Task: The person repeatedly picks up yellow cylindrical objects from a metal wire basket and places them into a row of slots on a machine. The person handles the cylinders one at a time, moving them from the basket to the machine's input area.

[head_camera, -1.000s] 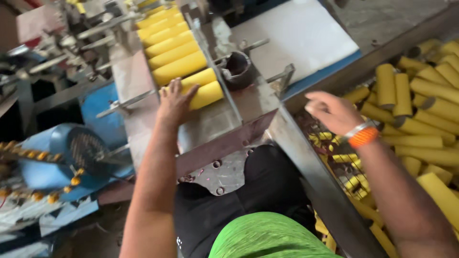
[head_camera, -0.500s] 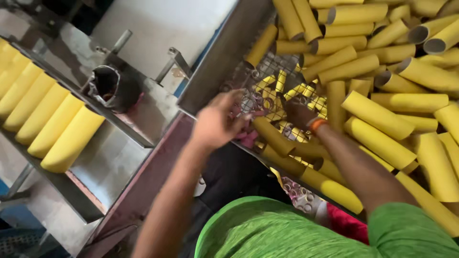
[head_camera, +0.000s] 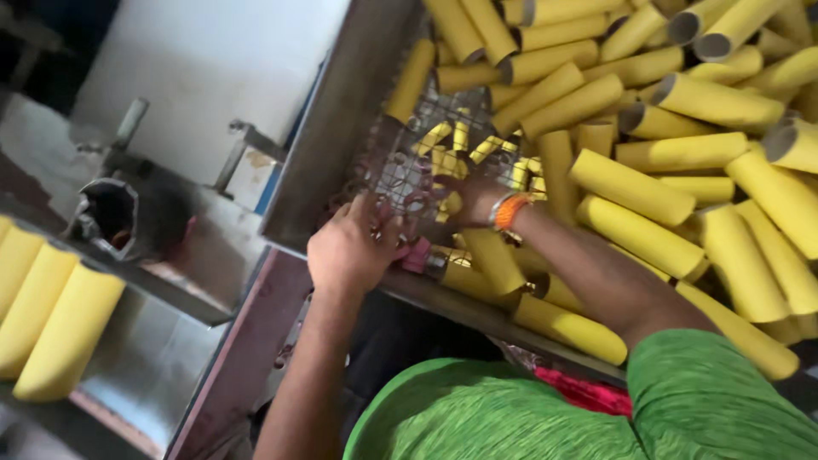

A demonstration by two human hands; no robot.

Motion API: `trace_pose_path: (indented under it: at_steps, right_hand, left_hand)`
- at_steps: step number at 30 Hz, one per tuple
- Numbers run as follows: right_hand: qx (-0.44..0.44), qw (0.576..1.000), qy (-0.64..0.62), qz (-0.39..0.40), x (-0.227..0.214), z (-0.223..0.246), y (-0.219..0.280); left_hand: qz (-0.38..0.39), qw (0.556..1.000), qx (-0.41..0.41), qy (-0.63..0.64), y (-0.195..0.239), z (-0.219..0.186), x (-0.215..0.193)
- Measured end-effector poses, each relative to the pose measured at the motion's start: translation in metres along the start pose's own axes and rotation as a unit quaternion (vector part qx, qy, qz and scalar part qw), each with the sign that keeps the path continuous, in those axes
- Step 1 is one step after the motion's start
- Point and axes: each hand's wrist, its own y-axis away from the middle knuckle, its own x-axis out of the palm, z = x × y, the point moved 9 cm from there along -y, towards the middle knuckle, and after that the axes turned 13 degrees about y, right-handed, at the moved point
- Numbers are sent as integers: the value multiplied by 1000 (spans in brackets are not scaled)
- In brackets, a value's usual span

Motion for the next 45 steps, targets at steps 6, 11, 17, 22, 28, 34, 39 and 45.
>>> trace_pose_path:
  at_steps: [6, 11, 17, 22, 28, 34, 39, 45]
  right_hand:
    - [112, 929, 331, 121, -75, -97, 88]
    - [155, 907, 370, 129, -92, -114, 109]
    - [2, 948, 238, -210, -195, -10, 150]
    - [-314, 828, -120, -450, -260, 105, 192]
    - [-403, 742, -278, -458, -216, 321, 112]
    - [-376, 798, -104, -460, -165, 470, 75]
    - [-372, 750, -67, -543, -176, 454, 85]
    - [-371, 785, -91, -488, -203, 307, 75]
  left_hand:
    - [5, 1000, 8, -4, 1, 6, 2]
    - [-25, 998, 60, 18, 6, 11, 1]
    - [-66, 968, 47, 238, 12, 1, -48]
    - [-204, 960, 179, 67, 85, -36, -153]
    - [-221, 961, 90, -141, 126, 24, -218]
    - [-205, 969, -65, -120, 164, 174, -255]
    - [-151, 959, -99, -218, 168, 226, -236]
    - [-133, 928, -161, -310, 158, 253, -245]
